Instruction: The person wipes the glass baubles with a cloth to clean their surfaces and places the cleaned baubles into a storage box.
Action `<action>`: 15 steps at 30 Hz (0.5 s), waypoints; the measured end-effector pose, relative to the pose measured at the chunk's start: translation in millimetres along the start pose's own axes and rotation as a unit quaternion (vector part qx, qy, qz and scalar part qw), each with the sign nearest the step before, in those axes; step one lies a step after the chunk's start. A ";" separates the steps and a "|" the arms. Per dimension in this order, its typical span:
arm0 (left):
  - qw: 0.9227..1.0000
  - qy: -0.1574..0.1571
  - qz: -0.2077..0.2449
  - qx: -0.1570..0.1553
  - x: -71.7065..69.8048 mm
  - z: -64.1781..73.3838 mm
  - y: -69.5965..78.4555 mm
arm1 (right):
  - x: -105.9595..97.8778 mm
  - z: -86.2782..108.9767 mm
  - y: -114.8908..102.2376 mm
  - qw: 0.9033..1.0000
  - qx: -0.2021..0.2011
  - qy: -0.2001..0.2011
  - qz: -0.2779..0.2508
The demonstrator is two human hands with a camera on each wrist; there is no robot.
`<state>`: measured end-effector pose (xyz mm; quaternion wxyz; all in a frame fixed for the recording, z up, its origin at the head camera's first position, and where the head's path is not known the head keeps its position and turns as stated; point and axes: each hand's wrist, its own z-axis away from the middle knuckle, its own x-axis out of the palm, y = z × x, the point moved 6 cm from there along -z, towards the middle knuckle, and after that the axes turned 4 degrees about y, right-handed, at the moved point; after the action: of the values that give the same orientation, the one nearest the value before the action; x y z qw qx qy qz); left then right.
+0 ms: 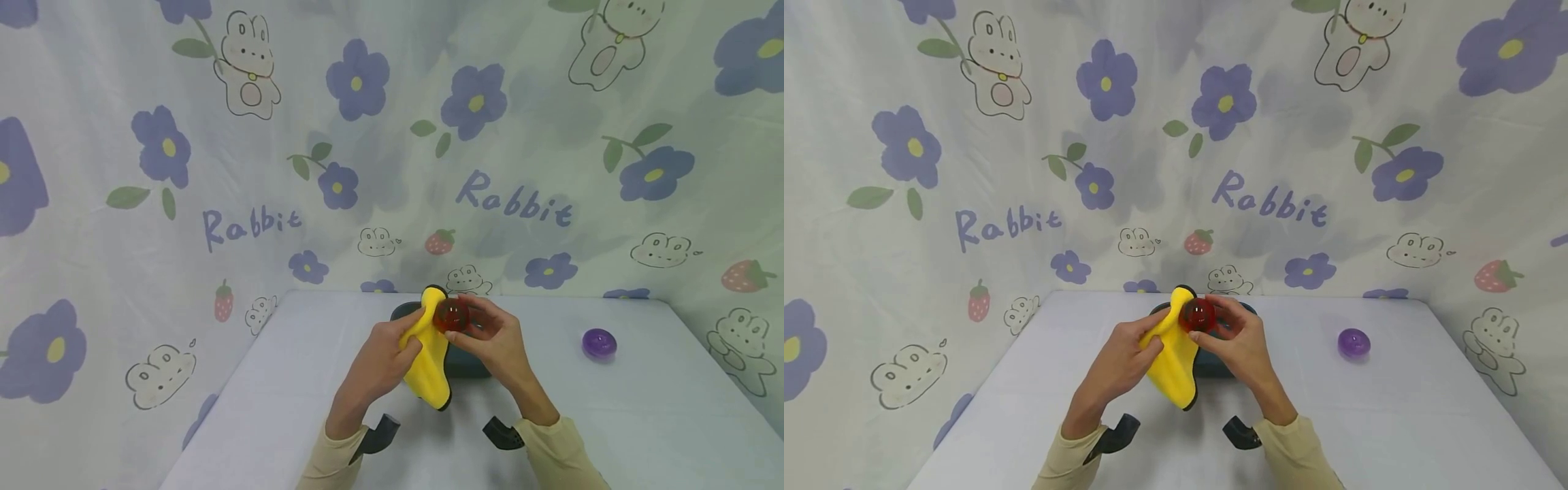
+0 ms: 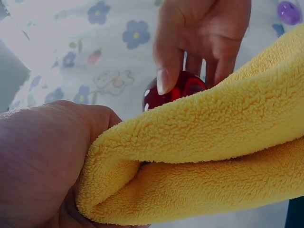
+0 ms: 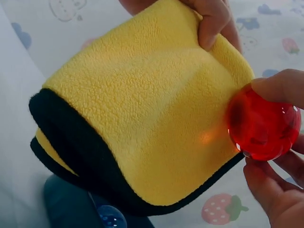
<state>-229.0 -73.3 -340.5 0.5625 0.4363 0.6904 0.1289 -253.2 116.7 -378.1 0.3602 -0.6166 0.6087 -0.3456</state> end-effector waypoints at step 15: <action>0.999 0.030 -0.027 0.015 -6.0 2.6 5.9 | 1.5 -0.5 12.5 0.997 0.050 -0.038 0.053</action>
<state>-224.1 -75.1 -333.4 0.5383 0.4219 0.7203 0.1162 -259.9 115.2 -388.7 0.4314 -0.5774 0.6082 -0.3325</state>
